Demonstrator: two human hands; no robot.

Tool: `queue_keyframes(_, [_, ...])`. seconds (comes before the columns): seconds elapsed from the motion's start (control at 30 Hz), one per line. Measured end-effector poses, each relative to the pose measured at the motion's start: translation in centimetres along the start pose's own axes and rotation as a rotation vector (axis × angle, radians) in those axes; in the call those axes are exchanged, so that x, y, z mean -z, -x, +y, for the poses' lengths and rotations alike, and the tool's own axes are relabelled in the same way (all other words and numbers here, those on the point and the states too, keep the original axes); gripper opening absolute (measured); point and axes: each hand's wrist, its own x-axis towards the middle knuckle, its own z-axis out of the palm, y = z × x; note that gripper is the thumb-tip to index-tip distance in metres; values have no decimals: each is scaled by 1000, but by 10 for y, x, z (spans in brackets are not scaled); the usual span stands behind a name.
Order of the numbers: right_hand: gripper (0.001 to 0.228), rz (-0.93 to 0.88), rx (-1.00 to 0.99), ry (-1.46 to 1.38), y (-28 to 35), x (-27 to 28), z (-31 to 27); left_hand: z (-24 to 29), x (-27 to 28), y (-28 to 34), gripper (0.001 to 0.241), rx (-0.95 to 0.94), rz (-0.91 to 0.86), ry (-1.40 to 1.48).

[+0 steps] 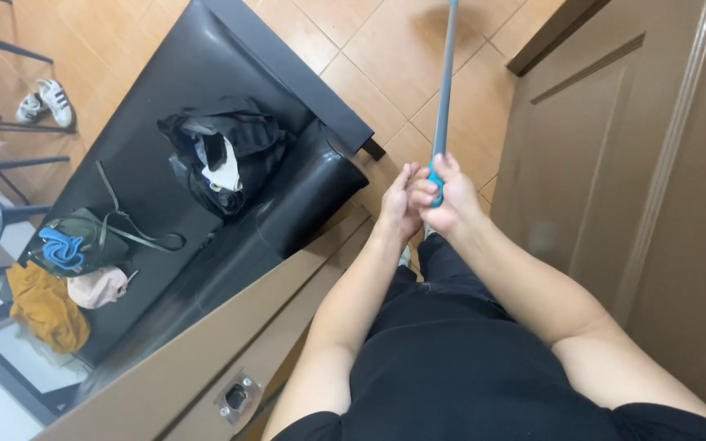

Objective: The person mops the tiled floor of a bedroom using a flat mop and a dustpan. They clean the area around a bed, a wardrobe, and a chair, moving the dustpan to gather debris as they work.

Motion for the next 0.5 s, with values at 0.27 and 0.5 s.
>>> queue_keyframes(0.27, [7,-115,-340,-78,33,-10,-2,16,-35,36,46,115,137,83])
queue_keyframes(0.5, [10,-85,-373,220,-115,76,-7,3,-15,20,41,20,60,97])
